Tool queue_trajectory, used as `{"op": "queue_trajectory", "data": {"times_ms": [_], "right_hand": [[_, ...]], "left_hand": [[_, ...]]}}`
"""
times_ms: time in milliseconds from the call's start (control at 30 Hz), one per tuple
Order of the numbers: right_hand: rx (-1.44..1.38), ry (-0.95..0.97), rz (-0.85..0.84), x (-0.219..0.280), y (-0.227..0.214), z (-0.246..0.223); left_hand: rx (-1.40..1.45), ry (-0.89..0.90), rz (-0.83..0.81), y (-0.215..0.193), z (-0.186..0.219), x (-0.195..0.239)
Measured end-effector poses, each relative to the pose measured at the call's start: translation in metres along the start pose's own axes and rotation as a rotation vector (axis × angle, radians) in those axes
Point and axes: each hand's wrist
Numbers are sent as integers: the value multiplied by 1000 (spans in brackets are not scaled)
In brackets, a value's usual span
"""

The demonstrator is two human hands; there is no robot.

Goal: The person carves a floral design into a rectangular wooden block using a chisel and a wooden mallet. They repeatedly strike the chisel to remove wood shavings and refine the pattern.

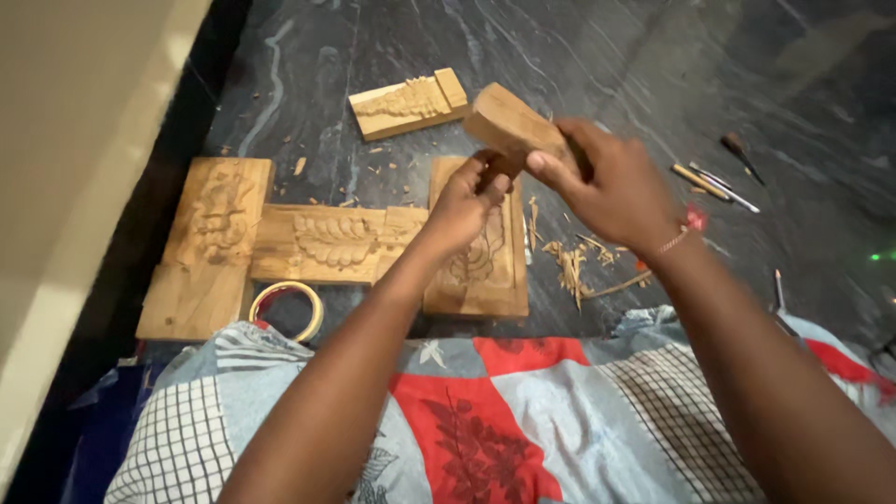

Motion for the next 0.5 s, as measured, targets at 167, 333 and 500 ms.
{"op": "queue_trajectory", "data": {"times_ms": [167,333,500], "right_hand": [[56,-13,-48,-16,-2,-6],[108,-116,-159,-45,-16,-4],[98,-192,28,-39,-10,-5]], "left_hand": [[18,49,9,-8,-3,-9],[192,171,-28,-15,-8,-18],[162,165,59,-22,10,-17]]}}
Point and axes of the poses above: each hand's wrist, its own x-axis away from the middle knuckle, its own y-axis out of the palm, z = x × y, and after that the axes turned 5 degrees about -y, right-handed
